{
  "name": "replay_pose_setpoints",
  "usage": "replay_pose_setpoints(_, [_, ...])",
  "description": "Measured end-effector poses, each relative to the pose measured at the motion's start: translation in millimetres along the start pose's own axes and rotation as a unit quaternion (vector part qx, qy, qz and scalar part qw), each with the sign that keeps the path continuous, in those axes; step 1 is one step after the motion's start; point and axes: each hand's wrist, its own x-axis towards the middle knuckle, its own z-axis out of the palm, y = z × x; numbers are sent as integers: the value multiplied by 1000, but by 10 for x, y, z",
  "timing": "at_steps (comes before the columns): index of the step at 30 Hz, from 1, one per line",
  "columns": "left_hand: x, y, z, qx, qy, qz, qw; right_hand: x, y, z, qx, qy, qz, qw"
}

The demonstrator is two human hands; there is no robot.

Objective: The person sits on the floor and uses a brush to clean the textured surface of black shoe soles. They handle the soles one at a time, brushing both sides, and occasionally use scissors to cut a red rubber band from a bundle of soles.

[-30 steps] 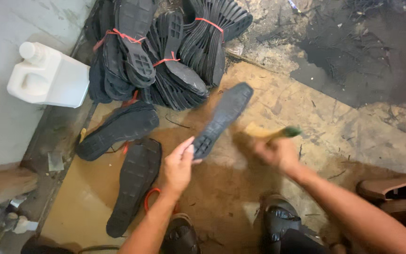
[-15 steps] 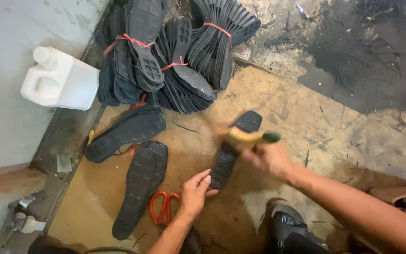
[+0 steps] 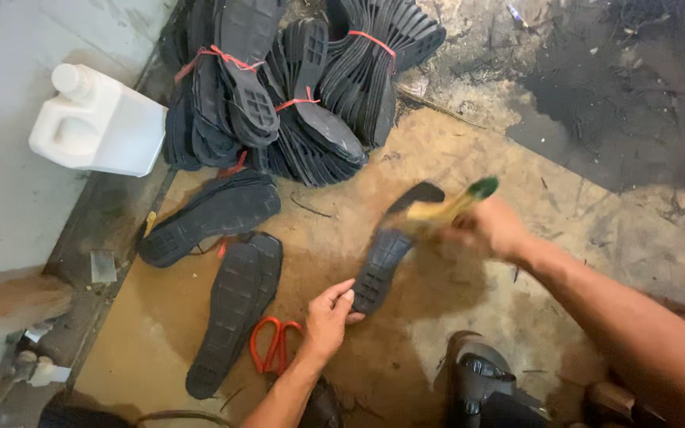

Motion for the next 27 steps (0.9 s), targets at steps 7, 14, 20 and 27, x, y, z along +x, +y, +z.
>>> replay_pose_setpoints(7, [-309, 594, -98, 408, 92, 241, 876, -301, -476, -345, 3, 75, 299, 951])
replay_pose_setpoints(14, [-364, 887, 176, 548, 13, 387, 742, -440, -189, -68, 18, -141, 146, 979])
replay_pose_setpoints(20, [-770, 1213, -214, 492, 64, 424, 757, -442, 531, -969, -150, 233, 342, 898])
replay_pose_setpoints(27, [-1493, 959, -1193, 534, 252, 373, 716, -690, 495, -522, -135, 260, 188, 937])
